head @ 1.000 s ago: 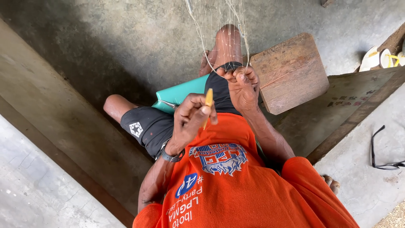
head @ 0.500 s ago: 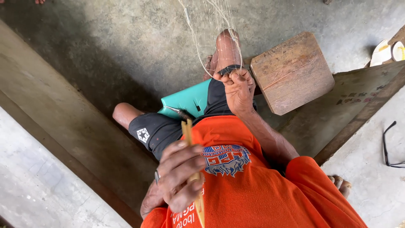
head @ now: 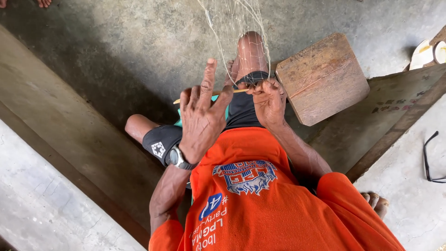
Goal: A person is sitting on a wooden block and using a wooden shuttle to weave or repair a fishing net.
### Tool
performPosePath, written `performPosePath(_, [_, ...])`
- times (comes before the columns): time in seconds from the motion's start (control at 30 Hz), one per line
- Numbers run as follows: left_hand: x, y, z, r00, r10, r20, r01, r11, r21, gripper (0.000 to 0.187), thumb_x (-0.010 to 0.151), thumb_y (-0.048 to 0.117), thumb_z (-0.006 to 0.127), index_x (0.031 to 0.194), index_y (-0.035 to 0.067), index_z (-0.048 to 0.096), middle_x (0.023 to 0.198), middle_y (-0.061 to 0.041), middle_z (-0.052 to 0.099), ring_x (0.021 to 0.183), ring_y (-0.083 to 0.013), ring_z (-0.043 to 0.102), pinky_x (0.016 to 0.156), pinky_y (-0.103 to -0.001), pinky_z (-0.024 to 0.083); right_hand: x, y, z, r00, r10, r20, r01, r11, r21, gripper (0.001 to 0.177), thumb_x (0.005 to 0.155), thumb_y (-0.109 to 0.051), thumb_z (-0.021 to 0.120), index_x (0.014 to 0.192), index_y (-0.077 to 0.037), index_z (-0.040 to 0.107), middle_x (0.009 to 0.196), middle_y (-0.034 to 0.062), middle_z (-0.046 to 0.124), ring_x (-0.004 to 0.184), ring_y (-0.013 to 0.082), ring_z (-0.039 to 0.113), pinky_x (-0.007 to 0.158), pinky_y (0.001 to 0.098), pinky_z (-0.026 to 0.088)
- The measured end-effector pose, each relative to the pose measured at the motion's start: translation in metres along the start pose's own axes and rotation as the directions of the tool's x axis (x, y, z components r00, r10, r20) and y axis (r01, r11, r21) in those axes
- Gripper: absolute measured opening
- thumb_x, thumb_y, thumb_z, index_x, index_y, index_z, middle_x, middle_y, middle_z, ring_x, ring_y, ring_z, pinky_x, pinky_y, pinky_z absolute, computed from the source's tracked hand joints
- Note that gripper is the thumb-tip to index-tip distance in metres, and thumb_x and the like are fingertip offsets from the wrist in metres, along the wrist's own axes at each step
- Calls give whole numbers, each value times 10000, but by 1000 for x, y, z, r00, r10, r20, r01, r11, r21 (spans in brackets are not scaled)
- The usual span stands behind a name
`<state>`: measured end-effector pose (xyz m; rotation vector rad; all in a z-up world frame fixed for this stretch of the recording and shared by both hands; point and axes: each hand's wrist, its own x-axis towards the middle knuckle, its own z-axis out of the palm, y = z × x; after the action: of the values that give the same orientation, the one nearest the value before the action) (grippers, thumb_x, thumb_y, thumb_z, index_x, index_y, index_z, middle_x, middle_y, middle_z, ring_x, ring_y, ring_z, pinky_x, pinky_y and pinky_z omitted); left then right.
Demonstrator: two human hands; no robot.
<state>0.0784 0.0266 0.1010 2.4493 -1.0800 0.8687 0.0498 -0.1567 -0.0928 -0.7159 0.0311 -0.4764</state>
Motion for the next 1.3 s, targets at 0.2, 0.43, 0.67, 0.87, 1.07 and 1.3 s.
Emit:
performPosePath(0.2, [-14,11,22,993,-102,-59,100,994,-46,179,979,17,584,1022,151,695,1455,-196,549,765,-269,607,776,-371,441,-10,-10,12,998,8,64,-8,1000,2,191,1067,-120,498,898,-45,545,926,205,674,853,417,729,977,684,558])
performPosePath(0.43, [-22,1,33,980,-194,-39,175,939,-297,202,986,12,579,1068,141,712,1465,-169,524,869,-250,652,838,-367,448,-12,-2,11,997,27,72,-33,997,77,200,1063,-117,482,891,-39,548,845,190,637,786,392,716,937,695,574])
performPosePath(0.67, [-30,-1,39,975,-215,-59,162,864,-477,243,924,37,619,1075,184,741,1206,-50,561,881,-207,636,843,-338,448,-18,-8,27,993,113,26,-115,989,94,212,1060,-151,521,887,-30,540,773,110,598,748,307,729,901,620,620])
performPosePath(0.87, [-25,31,60,970,-74,-230,-16,930,-366,197,932,31,586,936,157,737,1121,-106,564,907,-282,610,788,-361,467,-28,19,7,991,113,72,-119,990,77,203,1005,-140,615,900,13,533,809,152,606,782,298,687,801,501,616])
performPosePath(1.07, [-35,50,20,941,245,-234,-292,937,-192,183,1012,64,616,1071,162,759,1158,-108,726,1078,-307,652,955,-536,528,-26,14,55,985,-44,166,22,991,134,232,991,-237,711,1030,-17,646,952,172,701,972,339,709,968,569,571])
performPosePath(1.3, [-227,-69,146,493,331,805,785,229,-575,508,927,167,680,1411,29,610,1568,-148,527,1435,-239,533,1173,-338,419,-5,-8,70,933,-213,291,157,966,205,146,1105,-57,556,1177,-33,681,1107,148,743,1117,280,727,1131,558,559])
